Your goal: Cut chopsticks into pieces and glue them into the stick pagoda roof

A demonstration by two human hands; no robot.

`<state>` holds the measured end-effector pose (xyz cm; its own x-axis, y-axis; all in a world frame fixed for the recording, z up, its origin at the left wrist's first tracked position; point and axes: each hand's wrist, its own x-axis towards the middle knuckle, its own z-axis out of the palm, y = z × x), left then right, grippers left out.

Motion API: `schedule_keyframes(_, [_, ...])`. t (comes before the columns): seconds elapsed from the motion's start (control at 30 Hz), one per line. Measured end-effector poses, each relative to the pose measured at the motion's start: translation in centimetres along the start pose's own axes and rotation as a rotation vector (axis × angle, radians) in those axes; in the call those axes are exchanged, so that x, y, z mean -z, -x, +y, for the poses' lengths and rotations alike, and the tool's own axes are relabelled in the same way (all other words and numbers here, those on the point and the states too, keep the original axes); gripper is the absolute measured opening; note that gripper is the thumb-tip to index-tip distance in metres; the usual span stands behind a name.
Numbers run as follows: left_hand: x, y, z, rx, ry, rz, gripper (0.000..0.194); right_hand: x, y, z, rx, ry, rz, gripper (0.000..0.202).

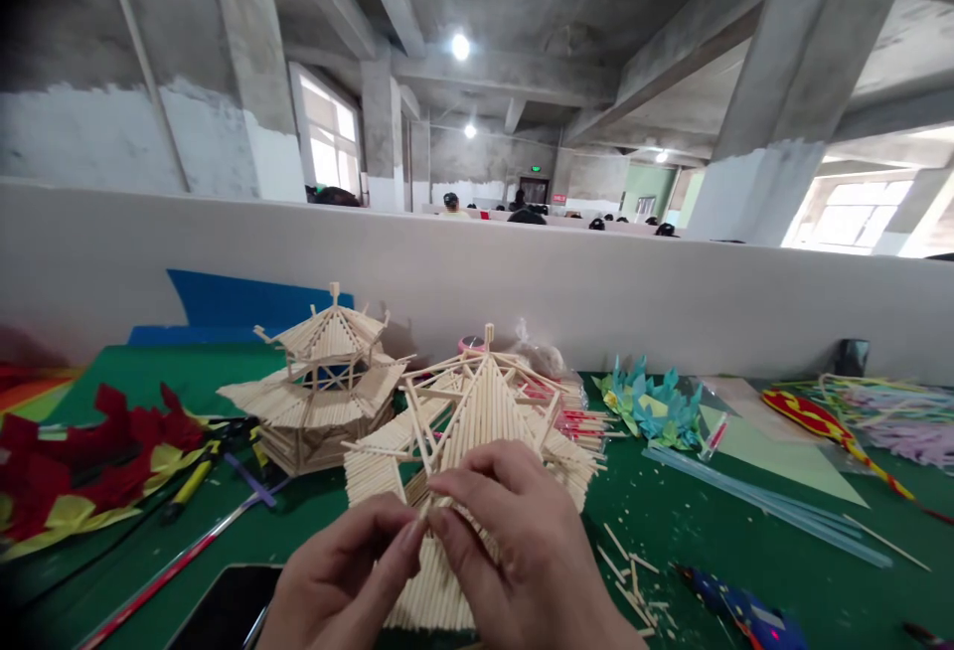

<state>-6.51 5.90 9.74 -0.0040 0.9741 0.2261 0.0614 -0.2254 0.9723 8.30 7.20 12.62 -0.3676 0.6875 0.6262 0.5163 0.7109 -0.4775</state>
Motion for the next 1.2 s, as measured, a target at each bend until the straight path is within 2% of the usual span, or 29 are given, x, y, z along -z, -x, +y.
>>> schedule_keyframes(0.07, [0.0,-0.6,0.0,-0.015,0.018,0.045,0.018,0.1,-0.2,0.2,0.038,0.114,0.003,0.025])
schedule_keyframes(0.2, [0.0,-1.4,0.3,0.096,0.167,-0.053,0.02,0.0,-0.3,0.5,0.091,0.227,-0.003,0.028])
schedule_keyframes(0.33, [0.2,-1.7,0.1,0.185,0.286,-0.081,0.018,-0.4,-0.4,0.7,0.128,0.248,0.006,0.03])
schedule_keyframes(0.47, [0.6,-1.6,0.0,0.229,0.303,-0.121,0.02,-0.7,-0.3,1.0,0.134,0.217,0.024,0.027])
schedule_keyframes(0.57, [0.9,-1.7,0.2,0.222,0.266,-0.147,0.021,-0.9,-0.2,1.3,0.129,0.201,0.039,0.024])
schedule_keyframes(0.8, [1.1,-2.0,1.0,0.103,0.157,-0.174,0.023,-1.0,0.0,1.4,0.109,0.107,0.039,0.024])
schedule_keyframes(0.93, [1.2,-2.1,1.1,0.101,0.135,-0.159,0.021,-0.9,-0.1,1.1,0.113,0.091,0.034,0.026])
schedule_keyframes(1.03, [1.3,-2.4,0.6,0.172,0.193,-0.2,0.014,-0.8,-0.2,0.8,0.114,0.098,0.014,0.031])
schedule_keyframes(1.2, [1.5,-2.7,-0.1,0.35,0.401,-0.306,0.019,-0.6,-0.3,0.6,0.128,0.058,0.002,0.035])
